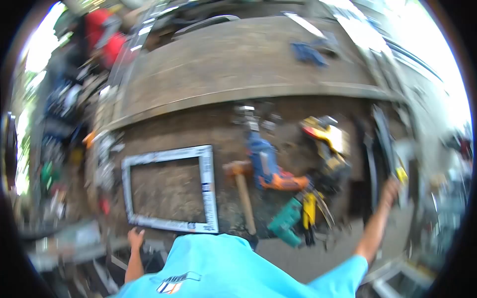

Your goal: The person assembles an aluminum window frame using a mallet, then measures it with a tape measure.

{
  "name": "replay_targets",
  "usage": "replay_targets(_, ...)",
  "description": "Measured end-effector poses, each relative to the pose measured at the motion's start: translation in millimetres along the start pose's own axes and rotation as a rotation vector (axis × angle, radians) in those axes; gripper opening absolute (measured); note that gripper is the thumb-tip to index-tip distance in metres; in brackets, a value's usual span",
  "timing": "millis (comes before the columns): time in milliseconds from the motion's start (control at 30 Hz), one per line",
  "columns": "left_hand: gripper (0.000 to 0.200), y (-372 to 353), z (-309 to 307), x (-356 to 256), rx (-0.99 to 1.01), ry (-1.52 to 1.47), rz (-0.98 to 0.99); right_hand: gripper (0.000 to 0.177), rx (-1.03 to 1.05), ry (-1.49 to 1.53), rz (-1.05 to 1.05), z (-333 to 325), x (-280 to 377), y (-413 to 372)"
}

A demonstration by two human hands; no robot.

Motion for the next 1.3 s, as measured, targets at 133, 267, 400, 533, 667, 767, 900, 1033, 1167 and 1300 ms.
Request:
replay_targets(133, 0.056, -27, -4, -3, 0.088, 0.072, -0.113, 0.027, 0.252, 0.433, 0.090, 27, -18, 40)
replay_targets(267, 0.048, -36, -31, -55, 0.178, 0.079, -0.114, 0.033, 0.334, 0.584, 0.188, -47, -12, 25)
replay_targets(400, 0.045, -46, -43, -109, 0.174, 0.052, -0.095, 0.039, 0.362, 0.801, 0.248, -151, 21, 10)
replay_targets(533, 0.043, -46, -15, -151, 0.209, -0.046, -0.045, 0.046, 0.420, 1.043, 0.289, -231, 65, -5)
replay_targets(667, 0.034, -48, -5, -253, -0.028, -0.091, 0.232, 0.047, 0.421, 0.983, 0.093, -304, 108, -14)
replay_targets(767, 0.031, -63, 8, -351, 0.198, -0.360, 0.310, 0.040, 0.486, 1.285, 0.317, -275, 93, -9)
replay_targets(900, 0.040, -114, 39, -451, 0.592, -0.473, 0.609, 0.037, 0.632, 1.534, 0.292, -228, 91, 5)
replay_targets(1033, 0.060, -196, 34, -521, 0.892, -0.711, 0.799, 0.035, 1.047, 1.790, 0.208, -182, 134, -27)
replay_targets(1167, 0.091, -249, 54, -518, 1.189, -0.913, 0.790, 0.033, 1.171, 1.818, 0.134, -274, 235, -196)
replay_targets(1300, 0.055, -234, 82, -453, 1.364, -1.141, 0.452, 0.033, 1.116, 1.411, -0.716, -434, 319, -344)
Point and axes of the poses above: each hand's wrist, its own y-axis towards the middle knuckle, its own z-axis out of the palm, x = y × z, the point moved 9 cm from there along y, towards the middle knuckle, and after that the axes turned 2 degrees about -y, right-handed, at the moved point
